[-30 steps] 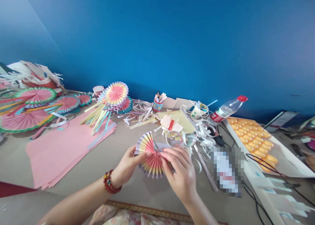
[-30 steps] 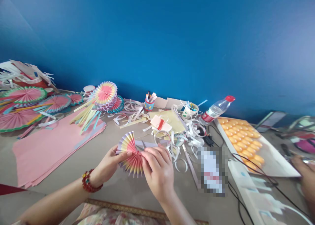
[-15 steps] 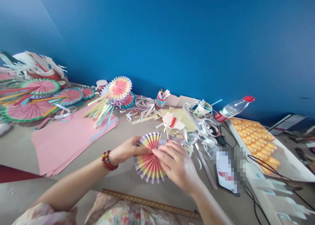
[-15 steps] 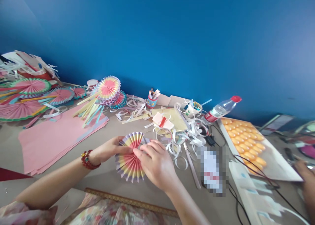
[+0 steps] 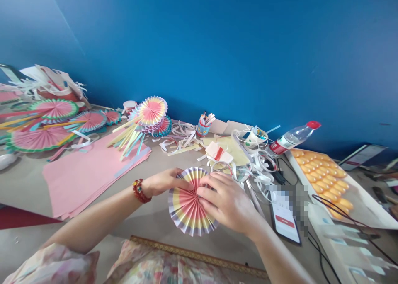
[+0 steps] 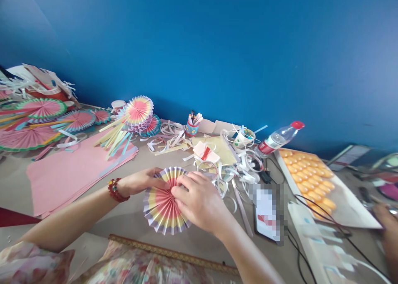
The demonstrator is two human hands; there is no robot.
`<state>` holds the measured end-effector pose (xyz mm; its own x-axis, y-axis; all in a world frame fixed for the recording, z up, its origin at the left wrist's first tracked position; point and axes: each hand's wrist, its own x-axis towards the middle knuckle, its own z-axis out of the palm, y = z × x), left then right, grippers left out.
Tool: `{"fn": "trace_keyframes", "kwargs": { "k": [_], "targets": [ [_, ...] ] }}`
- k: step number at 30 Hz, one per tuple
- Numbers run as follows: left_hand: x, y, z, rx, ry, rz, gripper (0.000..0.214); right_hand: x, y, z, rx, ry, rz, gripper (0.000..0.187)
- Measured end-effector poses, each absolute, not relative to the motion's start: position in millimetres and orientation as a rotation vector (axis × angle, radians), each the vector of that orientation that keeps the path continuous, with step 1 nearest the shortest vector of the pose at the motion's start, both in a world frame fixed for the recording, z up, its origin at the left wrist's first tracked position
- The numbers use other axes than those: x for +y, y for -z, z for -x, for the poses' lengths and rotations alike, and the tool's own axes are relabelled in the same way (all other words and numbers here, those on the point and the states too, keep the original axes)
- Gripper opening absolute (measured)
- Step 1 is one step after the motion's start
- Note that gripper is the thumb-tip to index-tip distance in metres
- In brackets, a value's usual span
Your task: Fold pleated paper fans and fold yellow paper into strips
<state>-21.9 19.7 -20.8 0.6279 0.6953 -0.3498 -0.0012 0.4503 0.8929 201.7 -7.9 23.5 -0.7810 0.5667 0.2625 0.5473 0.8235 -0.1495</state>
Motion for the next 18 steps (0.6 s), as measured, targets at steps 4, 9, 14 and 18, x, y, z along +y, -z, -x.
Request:
{"fn": "trace_keyframes", "kwargs": {
  "k": [4, 9, 14, 18],
  "targets": [
    [21.6, 20.8, 18.5, 0.796, -0.477, -0.984, 0.021, -3.4, -29.7, -201.0, -2.792, -0.084, 0.78, 0.004],
    [22.9, 20.3, 15.8, 0.784, -0.472, -0.948, 0.014, -0.8, -30.3, -198.6, -2.837, -0.076, 0.712, 0.002],
    [22.2, 21.9, 16.2, 0.756, -0.475, -0.879, 0.015, 0.2, -25.4, -197.2, -2.818, -0.084, 0.677, 0.006],
    [21.6, 27.8, 18.0, 0.755, -0.502, -0.783, 0.015, 1.3, -22.1, -197.7, -2.776, -0.149, 0.675, 0.008]
  ]
}}
